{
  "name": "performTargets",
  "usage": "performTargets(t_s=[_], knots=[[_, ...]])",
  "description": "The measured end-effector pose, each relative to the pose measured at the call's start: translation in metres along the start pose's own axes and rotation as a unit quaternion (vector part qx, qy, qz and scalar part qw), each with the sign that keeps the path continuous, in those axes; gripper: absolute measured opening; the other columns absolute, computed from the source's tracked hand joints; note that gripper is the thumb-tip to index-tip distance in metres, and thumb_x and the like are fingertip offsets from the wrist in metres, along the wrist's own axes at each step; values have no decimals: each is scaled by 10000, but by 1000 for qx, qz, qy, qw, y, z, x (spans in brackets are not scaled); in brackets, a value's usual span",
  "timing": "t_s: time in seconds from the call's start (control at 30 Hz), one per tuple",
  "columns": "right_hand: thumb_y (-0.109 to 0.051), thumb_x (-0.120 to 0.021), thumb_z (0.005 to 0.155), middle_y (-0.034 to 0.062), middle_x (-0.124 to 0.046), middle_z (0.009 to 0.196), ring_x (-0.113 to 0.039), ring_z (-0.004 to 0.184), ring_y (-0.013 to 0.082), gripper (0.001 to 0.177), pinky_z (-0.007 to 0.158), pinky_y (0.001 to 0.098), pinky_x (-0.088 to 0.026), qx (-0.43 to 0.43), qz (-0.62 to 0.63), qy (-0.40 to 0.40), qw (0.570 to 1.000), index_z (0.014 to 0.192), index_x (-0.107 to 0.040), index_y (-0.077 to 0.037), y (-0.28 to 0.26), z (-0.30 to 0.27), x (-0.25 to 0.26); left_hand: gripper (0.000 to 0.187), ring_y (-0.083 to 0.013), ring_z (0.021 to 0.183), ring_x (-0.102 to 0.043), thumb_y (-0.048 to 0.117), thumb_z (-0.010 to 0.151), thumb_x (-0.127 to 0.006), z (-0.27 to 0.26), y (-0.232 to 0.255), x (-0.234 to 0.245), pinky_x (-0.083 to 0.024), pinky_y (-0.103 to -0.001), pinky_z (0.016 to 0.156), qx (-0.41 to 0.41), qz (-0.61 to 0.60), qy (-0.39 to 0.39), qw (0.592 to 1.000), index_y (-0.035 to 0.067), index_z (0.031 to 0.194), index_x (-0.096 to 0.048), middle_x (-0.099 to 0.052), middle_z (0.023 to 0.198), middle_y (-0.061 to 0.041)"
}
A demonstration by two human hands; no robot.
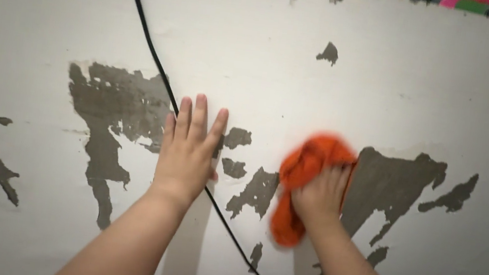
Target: The person wipes a white wall with an orange cloth, moving the cloth in circular and back-and-forth motions across several patches of gray residue. The person occasionally uses the left hand to steady the wall or guide the cloth. The wall has a black cable running vertically and a mirror above it.
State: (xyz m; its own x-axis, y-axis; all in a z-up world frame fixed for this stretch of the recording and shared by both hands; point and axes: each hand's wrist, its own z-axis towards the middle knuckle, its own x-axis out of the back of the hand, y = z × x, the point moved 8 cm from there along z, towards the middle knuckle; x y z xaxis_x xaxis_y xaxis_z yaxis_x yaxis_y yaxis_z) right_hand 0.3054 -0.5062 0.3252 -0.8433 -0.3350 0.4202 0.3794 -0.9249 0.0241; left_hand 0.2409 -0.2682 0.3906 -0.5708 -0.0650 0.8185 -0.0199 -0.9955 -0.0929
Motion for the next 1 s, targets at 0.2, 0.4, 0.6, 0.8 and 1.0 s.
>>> performTargets(t_s=[0.2,0.4,0.6,0.8,1.0], knots=[[-366,-589,978,296,-431,1505,-354,1391,538,637,1182,666,-181,0,29,90,995,1480,-475,9,-43,49,26,1228,-382,1541,-37,347,692,-879,-2,-2,-9,-138,-569,1224,9,-8,13,1000,269,1604,-60,-22,1668,-157],[-296,-625,855,72,-687,1159,-605,1118,345,235,1144,604,-330,115,-45,-189,974,1042,-710,-184,-5,-23,-14,1147,-386,1532,-45,336,765,-831,-3,-1,-14,-163,-582,1207,9,1,13,1000,274,1608,-55,-31,1665,-162],[-272,-634,1057,237,-635,1306,-551,1226,410,431,1161,537,-378,84,-102,187,973,1395,-607,-5,25,110,61,1193,-375,1532,-14,346,768,-832,-3,-1,-11,-154,-576,1209,12,-2,-24,1000,304,1650,-30,3,1714,-145],[-443,-576,898,309,-553,1286,-505,1230,440,623,1110,572,-343,15,-195,17,981,1207,-594,98,-52,141,-25,1141,-383,1541,-25,396,798,-813,-4,-1,-6,-170,-576,1215,5,14,-29,999,271,1612,-23,-3,1670,-164],[-348,-665,791,109,-699,1162,-622,1146,326,366,1048,520,-440,122,32,-134,983,1069,-734,-120,11,-11,-27,1169,-350,1535,39,447,828,-777,-5,-1,-2,-130,-537,1221,18,17,-90,996,318,1640,54,72,1723,-121]])
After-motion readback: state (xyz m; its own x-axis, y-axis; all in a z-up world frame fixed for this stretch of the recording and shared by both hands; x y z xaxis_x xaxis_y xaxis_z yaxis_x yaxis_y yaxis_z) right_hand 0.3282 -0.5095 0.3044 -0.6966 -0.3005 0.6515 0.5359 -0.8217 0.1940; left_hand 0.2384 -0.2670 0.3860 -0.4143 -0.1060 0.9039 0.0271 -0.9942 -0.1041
